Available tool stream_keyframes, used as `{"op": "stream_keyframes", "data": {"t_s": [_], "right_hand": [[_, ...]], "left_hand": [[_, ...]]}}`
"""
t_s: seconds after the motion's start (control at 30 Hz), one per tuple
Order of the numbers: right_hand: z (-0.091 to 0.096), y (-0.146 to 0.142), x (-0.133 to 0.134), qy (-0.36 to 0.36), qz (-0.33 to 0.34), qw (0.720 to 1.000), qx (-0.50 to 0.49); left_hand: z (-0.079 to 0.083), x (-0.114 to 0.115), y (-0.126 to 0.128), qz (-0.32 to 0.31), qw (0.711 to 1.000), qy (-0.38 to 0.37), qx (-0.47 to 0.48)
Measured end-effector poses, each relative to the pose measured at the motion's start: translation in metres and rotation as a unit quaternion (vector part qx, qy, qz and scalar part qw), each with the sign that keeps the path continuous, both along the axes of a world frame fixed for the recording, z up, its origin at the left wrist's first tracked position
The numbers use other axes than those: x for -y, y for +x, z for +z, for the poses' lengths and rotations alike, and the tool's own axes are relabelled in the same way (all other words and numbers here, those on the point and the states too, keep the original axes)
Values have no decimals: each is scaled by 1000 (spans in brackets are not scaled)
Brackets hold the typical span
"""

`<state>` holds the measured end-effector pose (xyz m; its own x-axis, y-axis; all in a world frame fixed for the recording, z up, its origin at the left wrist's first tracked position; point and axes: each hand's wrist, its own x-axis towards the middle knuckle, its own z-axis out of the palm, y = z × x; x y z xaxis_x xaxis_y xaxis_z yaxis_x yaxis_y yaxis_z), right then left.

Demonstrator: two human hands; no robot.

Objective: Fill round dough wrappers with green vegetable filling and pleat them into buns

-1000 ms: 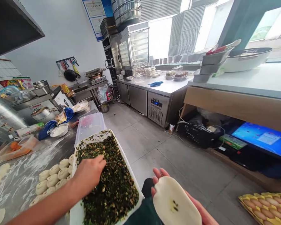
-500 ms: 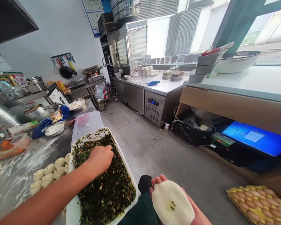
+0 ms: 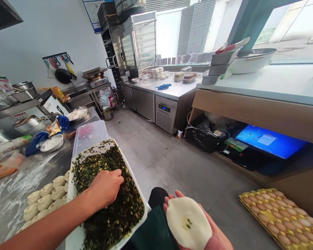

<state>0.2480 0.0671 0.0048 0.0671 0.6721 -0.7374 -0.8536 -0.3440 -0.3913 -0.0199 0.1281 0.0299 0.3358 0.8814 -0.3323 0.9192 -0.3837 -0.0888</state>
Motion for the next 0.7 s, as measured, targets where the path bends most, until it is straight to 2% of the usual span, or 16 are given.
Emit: {"op": "stream_keyframes", "data": {"t_s": [0.13, 0.27, 0.4, 0.6, 0.7], "right_hand": [[-5, 6, 5, -13, -7, 1000, -18], [-3, 4, 7, -19, -12, 999, -35], [-3, -2, 7, -6, 6, 1000, -16], [-4, -7, 8, -6, 15, 1000, 14], [-1, -11, 8, -10, 16, 999, 31]], "left_hand": [[6, 44, -4, -31, 999, 0, 26], [14, 67, -13, 12, 996, 53, 65], [8, 69, -17, 17, 997, 9, 77], [4, 53, -28, 119, 989, 88, -3], [3, 42, -21, 121, 988, 92, -10]]}}
